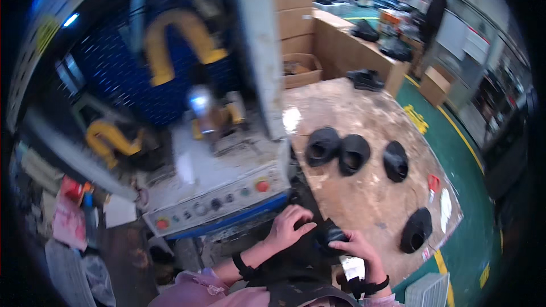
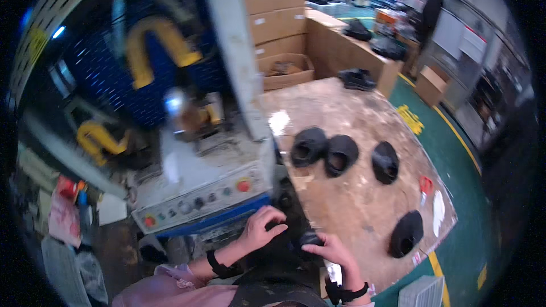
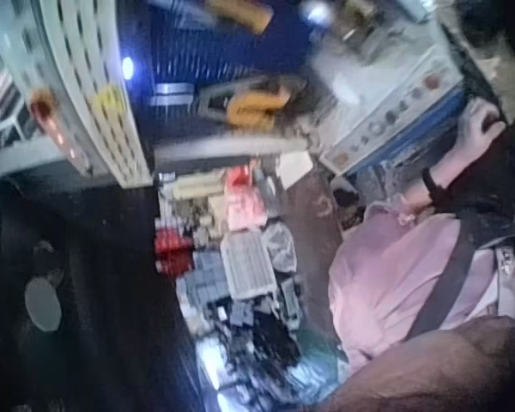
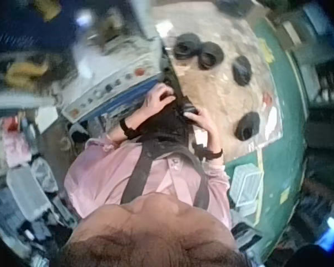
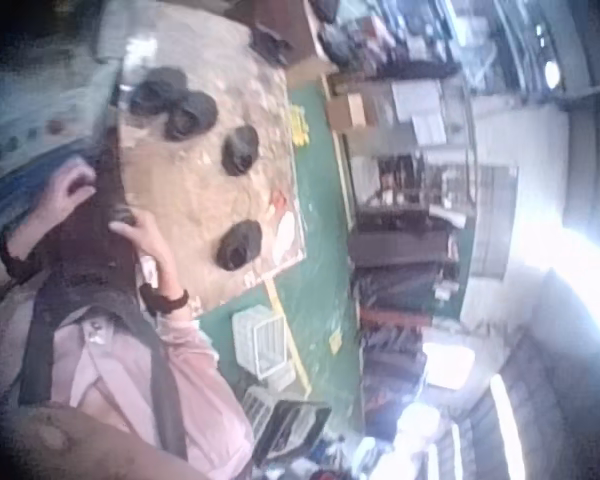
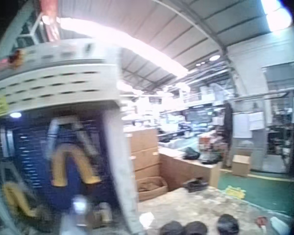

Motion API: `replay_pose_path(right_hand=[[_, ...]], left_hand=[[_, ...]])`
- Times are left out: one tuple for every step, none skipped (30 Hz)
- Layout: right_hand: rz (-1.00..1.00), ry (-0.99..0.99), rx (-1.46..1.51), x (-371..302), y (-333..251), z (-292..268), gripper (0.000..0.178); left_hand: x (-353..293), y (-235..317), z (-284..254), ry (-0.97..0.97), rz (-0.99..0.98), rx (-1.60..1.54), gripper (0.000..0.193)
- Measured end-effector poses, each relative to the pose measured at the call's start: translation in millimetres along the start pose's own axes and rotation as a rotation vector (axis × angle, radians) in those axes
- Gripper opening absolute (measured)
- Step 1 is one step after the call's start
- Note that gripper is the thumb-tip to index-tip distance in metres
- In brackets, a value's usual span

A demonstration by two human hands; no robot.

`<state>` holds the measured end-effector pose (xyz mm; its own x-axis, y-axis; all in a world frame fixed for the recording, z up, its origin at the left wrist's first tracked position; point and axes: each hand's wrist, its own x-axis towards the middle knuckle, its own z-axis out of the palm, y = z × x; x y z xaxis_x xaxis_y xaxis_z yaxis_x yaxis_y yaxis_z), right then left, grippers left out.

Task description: Shaping and inspecting shoe upper components using a industrial lasting machine.

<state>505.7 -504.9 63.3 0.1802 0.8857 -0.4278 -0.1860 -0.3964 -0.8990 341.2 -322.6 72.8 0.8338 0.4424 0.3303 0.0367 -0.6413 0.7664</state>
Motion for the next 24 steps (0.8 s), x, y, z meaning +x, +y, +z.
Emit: replay_pose_path(right_hand=[[-0.056, -0.116, -0.258, 4.5, -28.5, 26.0, 0.027], [-0.198, -0.218, -0.518, 17.0, -46.2, 48.2, 0.031], [-0.347, -0.320, -0.775, 29.1, -59.7, 71.5, 0.035], [-0.608, -0.369, -0.761, 44.5, -68.2, 98.4, 0.042], [-0.419, -0.493, -0.864, 51.4, -86.5, 122.2, 0.038], [-0.476, -0.561, -0.900, 61.9, -96.4, 142.1, 0.037], [-0.534, -0.627, -0.932, 72.2, -103.7, 159.4, 0.037], [-0.485, -0.661, -0.896, 81.4, -110.8, 173.9, 0.036], [-0.430, -0.678, -0.861, 87.9, -118.2, 186.1, 0.035], [-0.453, -0.670, -0.915, 95.3, -124.9, 194.6, 0.033], [-0.433, -0.653, -0.835, 101.8, -125.2, 198.7, 0.032], [-0.433, -0.642, -0.811, 106.3, -131.2, 201.2, 0.030], [-0.433, -0.630, -0.787, 111.3, -140.8, 202.7, 0.028], [-0.417, -0.623, -0.679, 116.2, -146.1, 202.5, 0.024], [-0.437, -0.568, -0.587, 120.3, -152.9, 201.4, 0.020], [-0.430, -0.507, -0.546, 126.2, -159.4, 195.1, 0.019], [-0.423, -0.438, -0.506, 129.7, -168.2, 186.3, 0.019], [-0.386, -0.384, -0.413, 132.7, -184.1, 183.0, 0.018], [-0.351, -0.338, -0.322, 136.3, -203.8, 181.9, 0.018], [-0.421, -0.224, -0.281, 140.6, -220.5, 178.3, 0.018], [-0.480, -0.115, -0.235, 152.1, -233.9, 173.5, 0.018], [-0.561, -0.025, -0.145, 164.5, -252.0, 172.5, 0.019], [-0.639, 0.054, -0.052, 182.1, -269.4, 175.7, 0.019], [-0.708, 0.172, -0.034, 194.9, -288.1, 177.8, 0.020]], left_hand=[[-1.8, 3.6, -32.3, 0.123, 0.127, 0.027, 0.041], [-5.5, 10.0, -60.8, 0.026, 0.140, -0.020, 0.047], [-19.2, 1.3, -79.1, -0.075, 0.193, -0.045, 0.047], [-33.8, -13.7, -95.0, -0.251, 0.220, -0.066, 0.045], [-46.8, -24.7, -112.3, -0.430, 0.249, -0.091, 0.044], [-62.2, -32.6, -129.2, -0.575, 0.044, -0.079, 0.040], [-67.8, -30.7, -155.8, -0.789, -0.130, -0.178, 0.043], [-85.0, -42.7, -170.5, -0.757, -0.127, -0.269, 0.038], [-100.0, -53.5, -183.8, -0.735, -0.110, -0.363, 0.034], [-113.1, -61.0, -197.6, -0.735, -0.105, -0.368, 0.034], [-122.4, -65.4, -210.6, -0.641, -0.165, -0.355, 0.032], [-127.7, -68.7, -221.0, -0.548, -0.224, -0.343, 0.031], [-128.8, -71.1, -229.3, -0.556, -0.212, -0.347, 0.031], [-129.0, -70.9, -237.0, -0.408, -0.245, -0.479, 0.029], [-125.8, -68.6, -244.0, -0.260, -0.276, -0.608, 0.027], [-115.6, -66.2, -253.0, -0.212, -0.364, -0.666, 0.023], [-98.3, -63.0, -258.9, -0.153, -0.306, -0.712, 0.018], [-81.6, -56.0, -265.6, -0.076, -0.310, -0.760, 0.014], [-63.7, -45.5, -277.7, 0.005, -0.301, -0.687, 0.013], [-40.8, -34.0, -287.6, 0.078, -0.283, -0.619, 0.013], [-15.4, -29.1, -292.1, 0.165, -0.245, -0.660, 0.013], [9.1, -24.7, -295.6, 0.290, -0.133, -0.634, 0.013], [31.9, -27.2, -301.7, 0.364, -0.068, -0.650, 0.014], [58.1, -33.0, -306.6, 0.435, -0.031, -0.558, 0.013]])
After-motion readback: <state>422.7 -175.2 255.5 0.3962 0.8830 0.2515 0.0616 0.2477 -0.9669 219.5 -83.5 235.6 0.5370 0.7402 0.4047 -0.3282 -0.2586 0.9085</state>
